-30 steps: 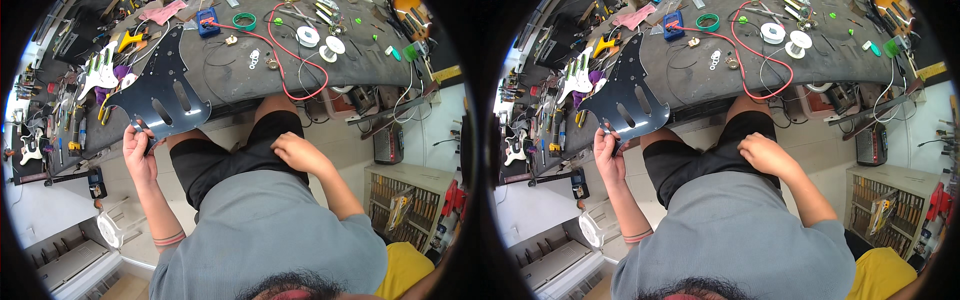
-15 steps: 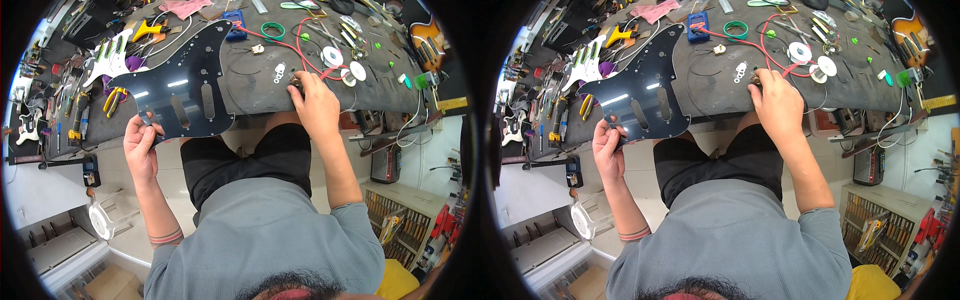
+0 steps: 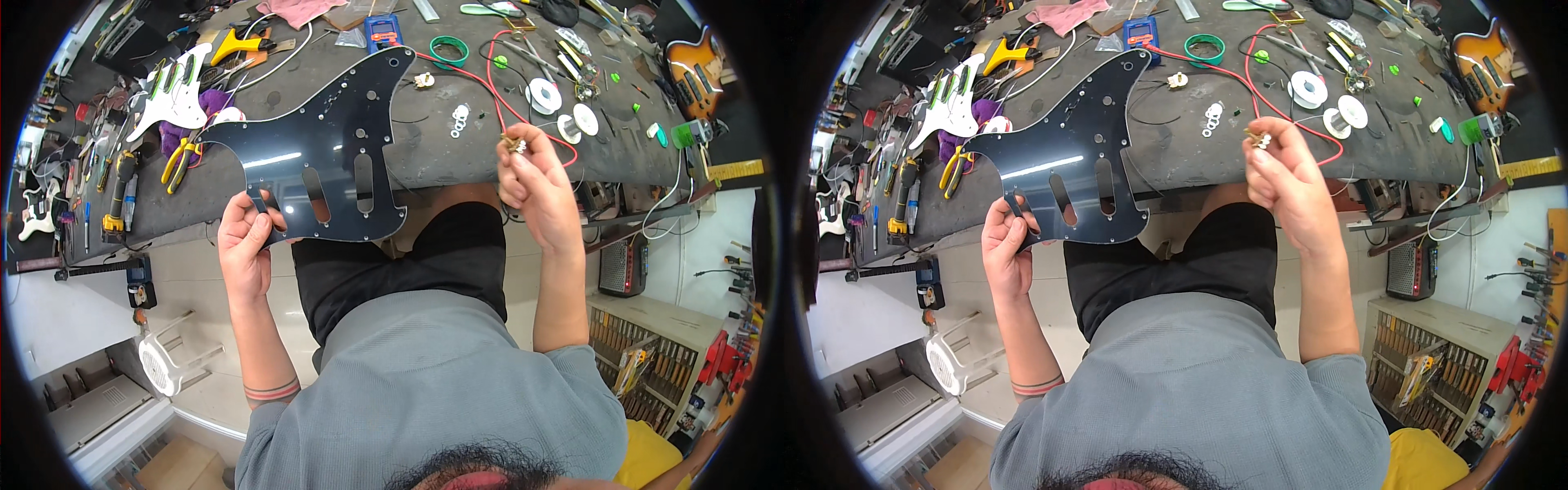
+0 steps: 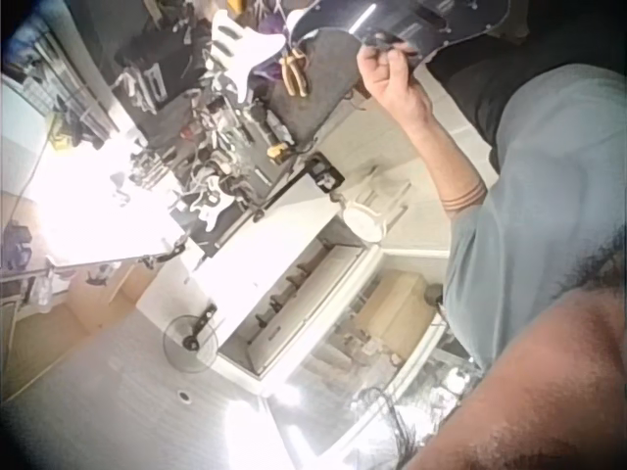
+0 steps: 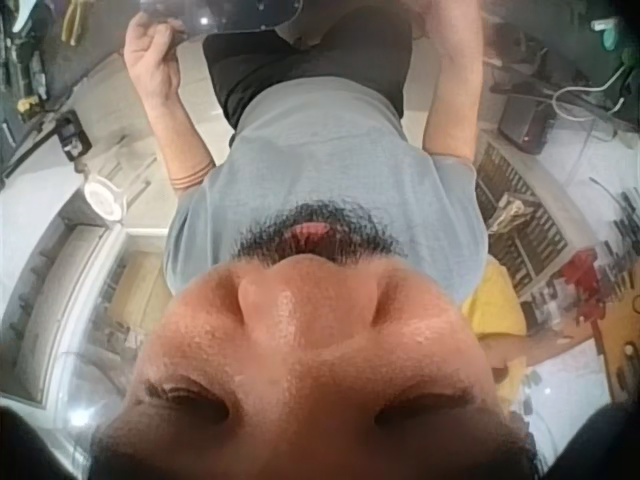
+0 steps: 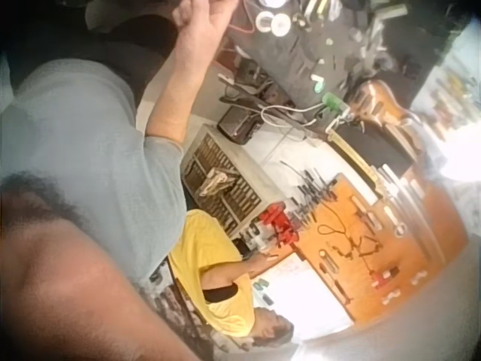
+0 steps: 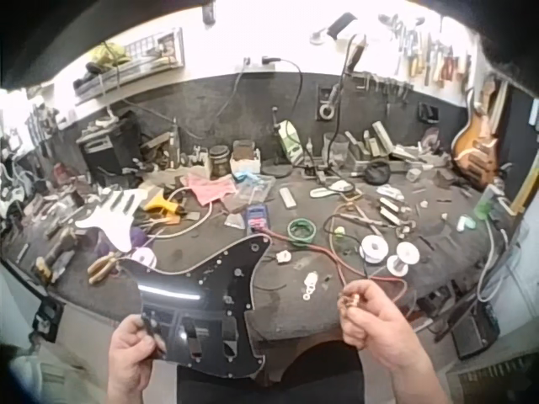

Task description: The person uses a drill to enlarge holes in a black guitar pickguard, then places washers onto the pickguard and installs a potentiometer component.

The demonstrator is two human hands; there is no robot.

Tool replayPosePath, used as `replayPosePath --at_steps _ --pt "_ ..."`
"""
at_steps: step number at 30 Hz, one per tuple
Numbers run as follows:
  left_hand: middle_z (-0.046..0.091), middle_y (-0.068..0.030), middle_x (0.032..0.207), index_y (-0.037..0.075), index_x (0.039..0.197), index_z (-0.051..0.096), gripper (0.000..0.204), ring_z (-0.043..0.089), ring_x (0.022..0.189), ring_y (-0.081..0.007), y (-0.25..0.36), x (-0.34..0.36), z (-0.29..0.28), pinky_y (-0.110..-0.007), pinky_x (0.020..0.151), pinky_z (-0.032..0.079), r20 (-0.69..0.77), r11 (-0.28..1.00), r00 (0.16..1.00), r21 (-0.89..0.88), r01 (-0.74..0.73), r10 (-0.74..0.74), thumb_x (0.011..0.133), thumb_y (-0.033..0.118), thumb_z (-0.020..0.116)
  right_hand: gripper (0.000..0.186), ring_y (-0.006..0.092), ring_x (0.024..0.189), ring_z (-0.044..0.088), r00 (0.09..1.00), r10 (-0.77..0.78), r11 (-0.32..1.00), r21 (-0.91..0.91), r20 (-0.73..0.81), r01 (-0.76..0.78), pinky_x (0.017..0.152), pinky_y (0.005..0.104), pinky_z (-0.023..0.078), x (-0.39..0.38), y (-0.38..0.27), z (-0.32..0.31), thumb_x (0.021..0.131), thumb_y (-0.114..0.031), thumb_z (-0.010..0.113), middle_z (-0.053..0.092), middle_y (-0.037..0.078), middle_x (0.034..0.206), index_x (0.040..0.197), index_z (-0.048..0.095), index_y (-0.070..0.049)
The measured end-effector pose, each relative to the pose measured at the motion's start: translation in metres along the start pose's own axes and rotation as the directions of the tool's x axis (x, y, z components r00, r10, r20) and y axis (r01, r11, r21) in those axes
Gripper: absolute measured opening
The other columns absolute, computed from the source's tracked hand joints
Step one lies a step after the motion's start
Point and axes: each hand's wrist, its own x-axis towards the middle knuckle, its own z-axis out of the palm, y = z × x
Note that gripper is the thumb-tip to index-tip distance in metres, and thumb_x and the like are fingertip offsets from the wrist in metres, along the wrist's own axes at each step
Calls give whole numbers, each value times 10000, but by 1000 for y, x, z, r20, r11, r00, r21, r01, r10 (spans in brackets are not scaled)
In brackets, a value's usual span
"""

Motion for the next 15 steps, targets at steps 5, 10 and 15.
replayPosePath --at_steps 5,10,15 --pt "760 -133 928 -25 1342 599 333 712 858 -190 -5 -10 9 -327 781 572 88 999 996 -33 28 -25 1045 98 685 386 69 692 515 973 51 996 62 224 -67 585 230 416 12 16 23 1182 -270 495 660 48 1081 1441 585 1" --pt "718 -105 1146 -27 1311 628 341 723 908 -174 -14 -23 5 -309 825 570 138 998 989 -33 55 -50 1017 105 740 336 102 877 612 913 101 940 263 396 -218 774 278 508 21 39 39 1180 -303 510 704 12 1140 1367 653 -63" --pt "705 -104 1201 -23 1313 632 349 727 930 -175 -20 -31 -1 -319 842 576 176 995 982 -52 82 -72 1013 110 752 284 98 908 646 955 220 913 302 199 -273 782 297 530 6 35 69 1166 -299 544 697 3 1080 1305 654 -76"
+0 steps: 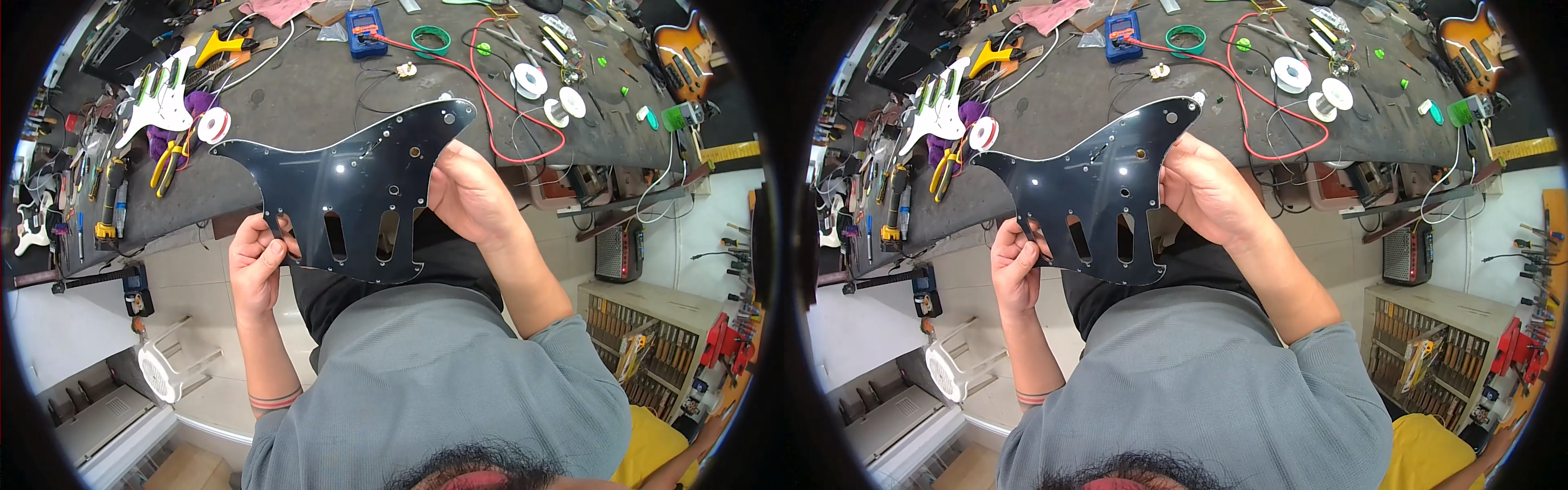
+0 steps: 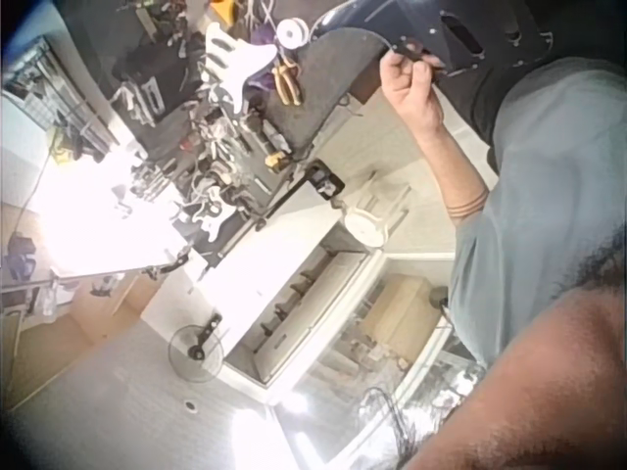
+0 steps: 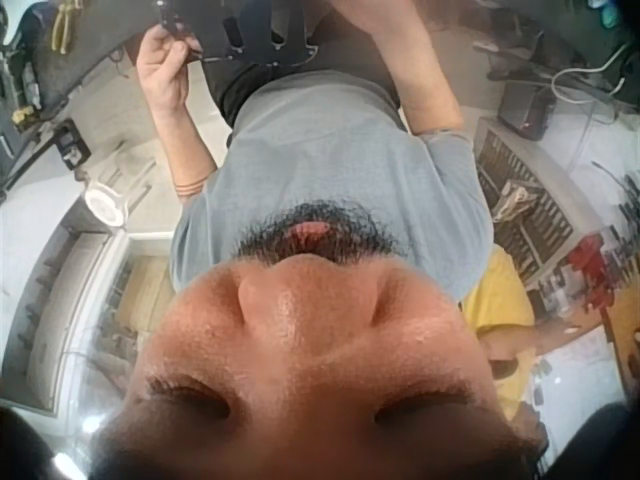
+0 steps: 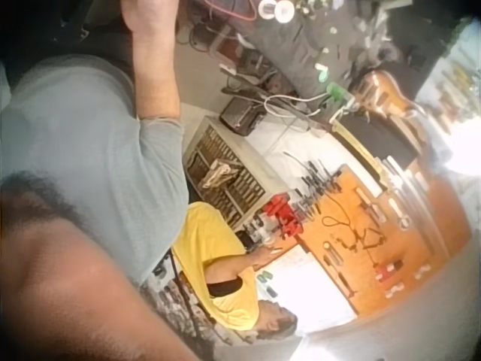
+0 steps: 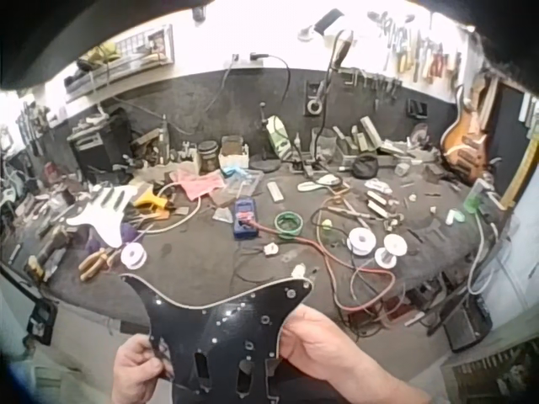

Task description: The person uses a drill to enlarge holes in a black guitar pickguard, then places washers onto the pickguard and installs a potentiometer component.

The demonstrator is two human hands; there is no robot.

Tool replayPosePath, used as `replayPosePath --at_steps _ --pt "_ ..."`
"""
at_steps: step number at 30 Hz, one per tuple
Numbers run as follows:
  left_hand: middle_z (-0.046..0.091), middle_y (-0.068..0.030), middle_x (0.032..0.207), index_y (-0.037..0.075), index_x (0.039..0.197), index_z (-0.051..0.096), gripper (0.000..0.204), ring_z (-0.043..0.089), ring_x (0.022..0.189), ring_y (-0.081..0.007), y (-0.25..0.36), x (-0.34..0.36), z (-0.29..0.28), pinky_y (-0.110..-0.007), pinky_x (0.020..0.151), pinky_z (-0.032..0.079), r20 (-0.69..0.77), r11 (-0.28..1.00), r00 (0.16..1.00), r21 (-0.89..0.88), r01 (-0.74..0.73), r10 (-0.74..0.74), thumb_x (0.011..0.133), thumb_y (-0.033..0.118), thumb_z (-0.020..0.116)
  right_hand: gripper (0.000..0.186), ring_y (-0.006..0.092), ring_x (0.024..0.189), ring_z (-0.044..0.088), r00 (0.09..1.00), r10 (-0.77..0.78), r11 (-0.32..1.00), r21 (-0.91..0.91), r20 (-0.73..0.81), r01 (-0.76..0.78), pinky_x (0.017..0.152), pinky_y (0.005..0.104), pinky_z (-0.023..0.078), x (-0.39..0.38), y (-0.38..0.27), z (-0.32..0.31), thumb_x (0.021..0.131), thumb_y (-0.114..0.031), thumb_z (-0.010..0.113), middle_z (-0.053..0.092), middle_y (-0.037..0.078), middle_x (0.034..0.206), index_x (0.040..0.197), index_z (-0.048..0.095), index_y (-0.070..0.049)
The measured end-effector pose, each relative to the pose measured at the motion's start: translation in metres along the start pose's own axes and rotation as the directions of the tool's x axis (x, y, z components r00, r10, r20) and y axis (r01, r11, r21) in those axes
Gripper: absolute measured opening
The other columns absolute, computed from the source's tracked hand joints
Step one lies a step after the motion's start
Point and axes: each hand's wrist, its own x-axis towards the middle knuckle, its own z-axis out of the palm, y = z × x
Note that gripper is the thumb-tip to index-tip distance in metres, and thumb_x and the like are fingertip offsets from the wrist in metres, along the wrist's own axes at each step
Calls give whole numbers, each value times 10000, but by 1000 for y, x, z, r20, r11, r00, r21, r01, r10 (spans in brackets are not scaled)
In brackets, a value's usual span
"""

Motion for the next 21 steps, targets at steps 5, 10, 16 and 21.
replayPosePath --at_steps 5,10,16,21 --pt "704 -128 1202 -24 1305 625 299 713 963 -202 15 -4 -13 -349 871 582 -44 993 992 37 -115 117 1017 24 692 266 81 833 640 996 -61 993 -94 68 67 734 280 531 0 2 -29 1147 -303 590 659 14 977 1218 636 -51" --pt "687 -108 1238 17 1265 616 245 657 1091 -229 57 -3 -44 -410 983 545 -38 891 921 275 -363 387 1029 -22 671 272 71 695 574 966 -223 899 -411 -133 151 619 246 479 1 -21 -41 1140 -313 612 626 11 888 1137 651 -44" --pt "726 -147 1200 13 1345 664 316 681 1074 -260 82 -6 -75 -443 955 563 5 764 852 439 -473 524 1033 -24 682 236 83 695 591 861 -489 645 -721 -138 251 630 260 485 12 -33 -58 1124 -257 643 660 6 874 1071 681 -31" --pt "728 -149 1138 -10 1259 691 254 681 998 -263 104 0 -48 -408 922 558 79 515 766 697 -500 637 1008 -46 702 167 262 798 653 753 -643 38 -977 137 210 754 392 538 15 -36 -66 1025 -169 737 683 93 919 1027 683 -11"
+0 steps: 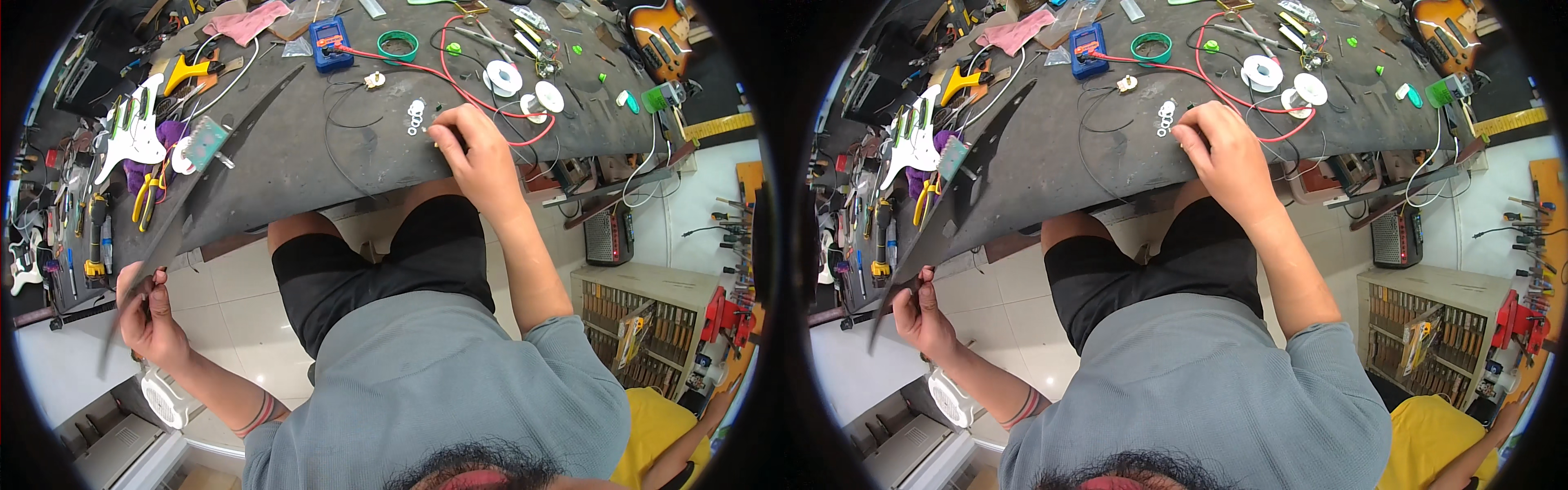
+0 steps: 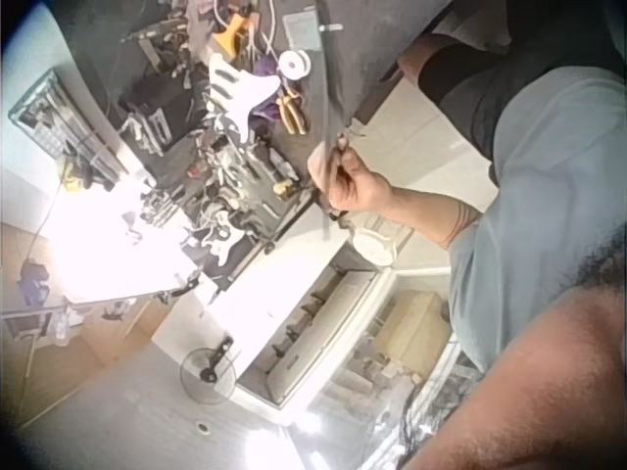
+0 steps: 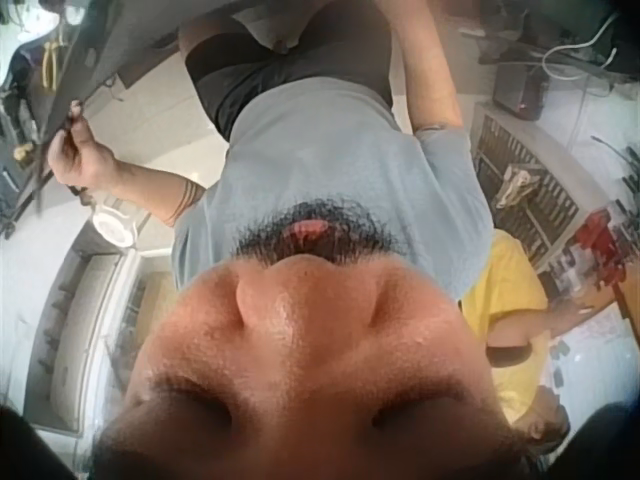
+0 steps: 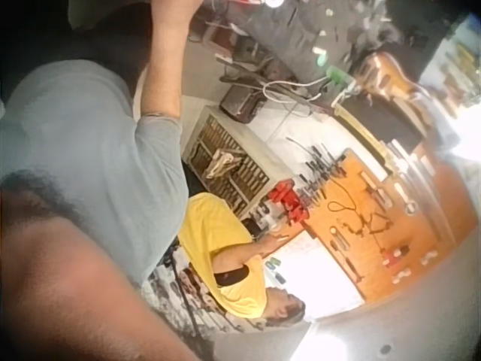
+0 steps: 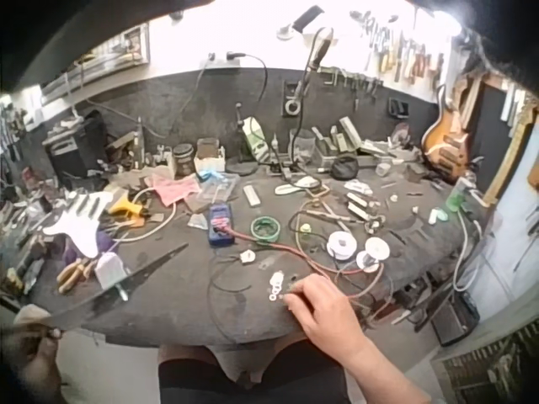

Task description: The person uses a drill to enlarge holes in a black guitar pickguard, then places washers onto the pickguard and installs a potentiometer component.

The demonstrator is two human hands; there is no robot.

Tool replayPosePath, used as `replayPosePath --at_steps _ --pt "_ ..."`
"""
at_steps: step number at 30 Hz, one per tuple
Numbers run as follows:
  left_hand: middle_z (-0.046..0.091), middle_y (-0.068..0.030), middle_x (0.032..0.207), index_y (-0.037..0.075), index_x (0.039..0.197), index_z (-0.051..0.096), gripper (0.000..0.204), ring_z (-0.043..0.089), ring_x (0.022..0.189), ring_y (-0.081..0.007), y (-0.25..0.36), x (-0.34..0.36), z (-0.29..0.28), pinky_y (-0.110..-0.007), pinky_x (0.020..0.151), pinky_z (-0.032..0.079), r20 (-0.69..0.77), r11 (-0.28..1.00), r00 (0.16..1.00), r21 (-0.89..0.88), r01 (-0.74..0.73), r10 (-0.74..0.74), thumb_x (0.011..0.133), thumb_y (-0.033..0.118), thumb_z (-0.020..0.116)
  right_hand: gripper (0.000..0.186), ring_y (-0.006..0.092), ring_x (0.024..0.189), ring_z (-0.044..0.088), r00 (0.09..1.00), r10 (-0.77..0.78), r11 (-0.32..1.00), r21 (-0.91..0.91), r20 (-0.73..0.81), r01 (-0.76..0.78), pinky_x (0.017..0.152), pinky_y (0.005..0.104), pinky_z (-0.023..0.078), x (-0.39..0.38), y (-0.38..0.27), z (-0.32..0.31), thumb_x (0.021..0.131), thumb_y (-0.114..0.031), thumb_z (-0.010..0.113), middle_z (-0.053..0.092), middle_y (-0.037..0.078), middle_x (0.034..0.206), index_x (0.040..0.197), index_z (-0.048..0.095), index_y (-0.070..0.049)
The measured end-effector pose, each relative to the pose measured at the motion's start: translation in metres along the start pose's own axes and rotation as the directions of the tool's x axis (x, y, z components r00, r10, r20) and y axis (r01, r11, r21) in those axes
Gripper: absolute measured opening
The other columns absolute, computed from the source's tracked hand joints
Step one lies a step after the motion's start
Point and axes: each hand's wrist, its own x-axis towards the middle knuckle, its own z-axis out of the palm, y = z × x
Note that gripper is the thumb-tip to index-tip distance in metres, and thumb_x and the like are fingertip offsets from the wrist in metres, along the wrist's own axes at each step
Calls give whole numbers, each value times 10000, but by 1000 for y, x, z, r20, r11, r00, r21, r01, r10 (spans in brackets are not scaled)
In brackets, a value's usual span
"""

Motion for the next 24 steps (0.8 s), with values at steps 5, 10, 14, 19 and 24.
replayPosePath --at_steps 5,10,14,19,24 --pt "679 -138 1012 -8 1089 739 242 635 956 -334 26 17 44 -467 881 504 299 801 937 508 -318 183 851 -52 732 136 304 960 651 968 -239 941 -230 75 250 852 434 525 6 13 4 995 -167 747 658 79 960 1002 702 -38" --pt "696 -99 1104 50 1180 742 376 644 1034 -332 -26 -6 50 -488 940 492 510 609 832 595 -524 217 837 -95 693 111 308 907 661 993 -114 986 -118 18 115 811 427 530 5 13 2 1002 -138 731 662 83 940 1012 704 -31" --pt "694 -64 1138 90 1192 738 391 668 1056 -274 -60 -9 41 -469 949 461 555 520 787 603 -604 271 822 -33 720 101 308 891 670 987 -162 977 -142 3 161 793 420 536 8 15 5 1000 -119 732 680 91 943 1016 702 -23" --pt "706 -65 1165 69 1137 740 344 685 1140 -282 -67 5 44 -475 1006 464 530 563 830 638 -524 172 827 -72 689 100 307 905 673 972 -234 959 -171 -36 224 816 423 536 5 18 5 982 -101 746 696 96 961 1011 699 -18" --pt "718 -88 1211 36 1136 741 379 677 1223 -318 -51 15 51 -503 1073 472 502 665 865 640 -384 16 802 -124 657 157 310 917 664 947 -319 912 -262 26 315 827 420 533 3 17 -2 930 -58 781 699 92 987 1075 731 -26"
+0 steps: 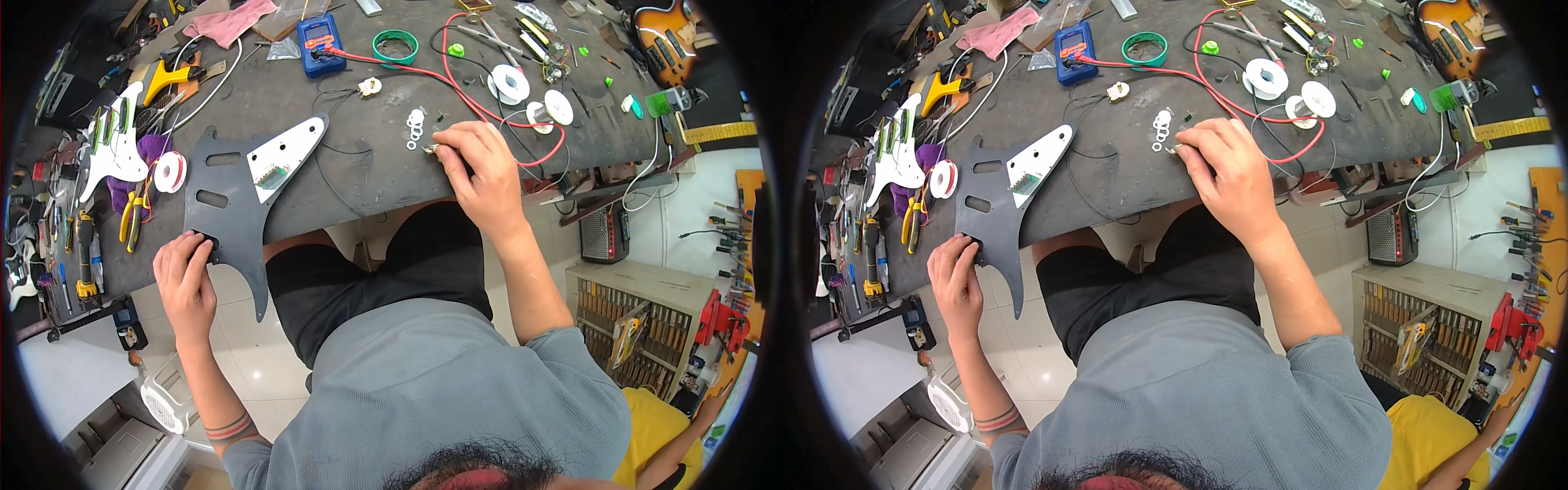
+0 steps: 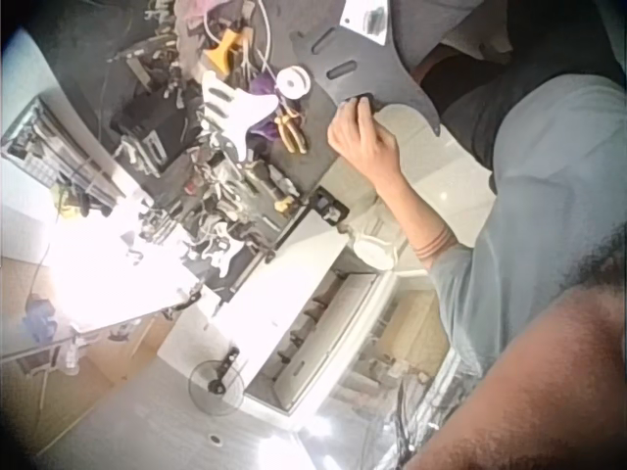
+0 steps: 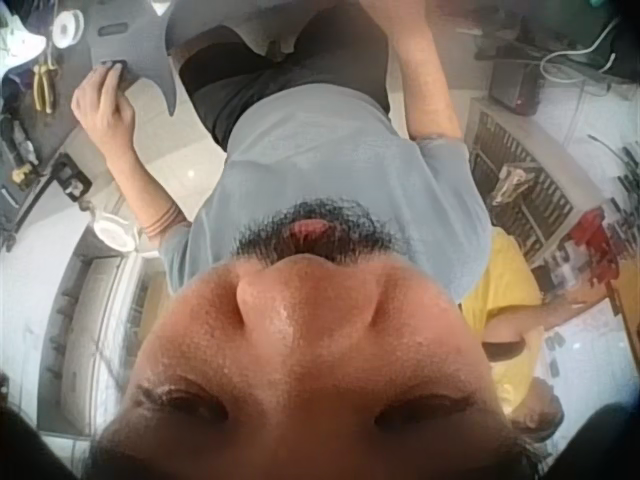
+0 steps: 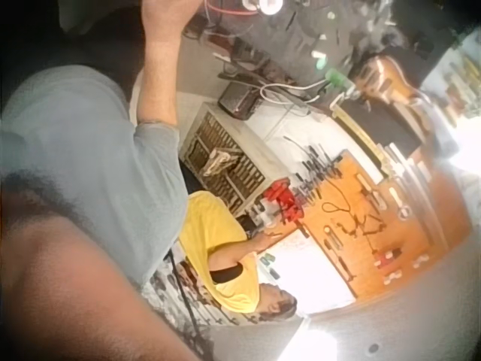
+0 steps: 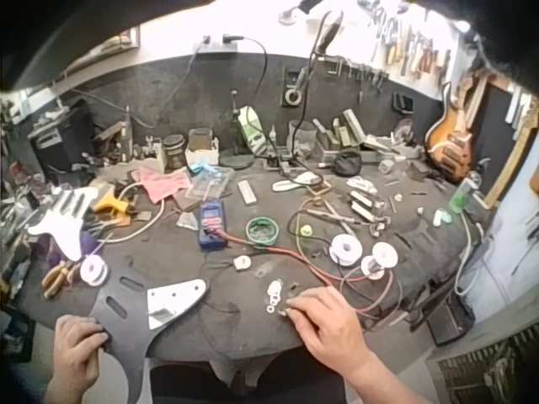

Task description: The person uses a drill to enlarge holes in a black guitar pickguard, then places washers onto the pickguard and installs a potentiometer component.

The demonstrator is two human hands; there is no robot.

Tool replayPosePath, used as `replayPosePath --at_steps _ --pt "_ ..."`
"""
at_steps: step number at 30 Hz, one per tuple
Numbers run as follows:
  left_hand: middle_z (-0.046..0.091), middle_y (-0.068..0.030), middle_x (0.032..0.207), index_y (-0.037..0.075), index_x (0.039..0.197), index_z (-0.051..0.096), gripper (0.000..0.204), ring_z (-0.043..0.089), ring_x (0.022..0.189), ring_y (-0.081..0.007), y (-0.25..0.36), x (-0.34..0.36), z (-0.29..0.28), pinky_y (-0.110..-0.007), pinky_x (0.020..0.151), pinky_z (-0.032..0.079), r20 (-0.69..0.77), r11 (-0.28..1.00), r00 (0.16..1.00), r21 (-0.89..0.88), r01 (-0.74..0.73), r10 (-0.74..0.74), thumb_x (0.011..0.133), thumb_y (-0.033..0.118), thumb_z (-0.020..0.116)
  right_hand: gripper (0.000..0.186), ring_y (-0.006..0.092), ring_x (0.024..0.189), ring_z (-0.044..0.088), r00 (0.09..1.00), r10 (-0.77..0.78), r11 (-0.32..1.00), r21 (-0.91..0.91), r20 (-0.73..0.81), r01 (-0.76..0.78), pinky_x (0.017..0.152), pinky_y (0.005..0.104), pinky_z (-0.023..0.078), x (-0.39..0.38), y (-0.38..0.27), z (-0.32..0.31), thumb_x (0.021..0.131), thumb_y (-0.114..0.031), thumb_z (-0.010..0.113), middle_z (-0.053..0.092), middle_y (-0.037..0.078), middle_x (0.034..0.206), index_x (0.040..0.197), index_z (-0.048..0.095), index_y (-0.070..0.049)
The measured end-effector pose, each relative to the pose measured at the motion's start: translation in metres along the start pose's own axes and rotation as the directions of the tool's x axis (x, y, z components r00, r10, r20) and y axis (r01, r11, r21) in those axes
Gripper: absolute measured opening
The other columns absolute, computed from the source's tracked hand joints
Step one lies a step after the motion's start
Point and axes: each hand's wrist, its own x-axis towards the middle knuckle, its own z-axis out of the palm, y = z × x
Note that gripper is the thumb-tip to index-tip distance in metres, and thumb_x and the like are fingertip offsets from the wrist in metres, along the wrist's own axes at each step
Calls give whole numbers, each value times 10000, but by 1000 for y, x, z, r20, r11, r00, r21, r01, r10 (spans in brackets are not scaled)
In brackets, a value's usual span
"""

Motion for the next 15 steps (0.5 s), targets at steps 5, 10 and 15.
replayPosePath --at_steps 5,10,15 --pt "723 -125 1201 11 1166 737 410 683 1204 -354 11 -1 -6 -518 1054 499 -17 999 999 22 28 -28 800 -148 644 196 315 922 653 999 23 998 52 34 -25 848 424 528 0 -3 -2 902 -43 797 691 106 1030 1092 749 -34" --pt "734 -171 1125 -35 1172 726 361 711 1071 -364 67 23 -1 -469 1004 530 -269 982 957 -178 59 -106 853 -174 633 217 334 993 635 992 130 988 85 10 -130 880 434 526 11 -7 -1 890 -53 802 652 112 1031 1102 752 -49" --pt "731 -173 1052 -30 1114 721 372 704 884 -331 154 85 41 -404 756 564 -238 831 971 -533 -162 36 789 -208 686 220 318 939 605 993 -51 995 87 109 42 822 448 513 40 -21 28 860 -79 819 641 85 995 1066 744 -68"
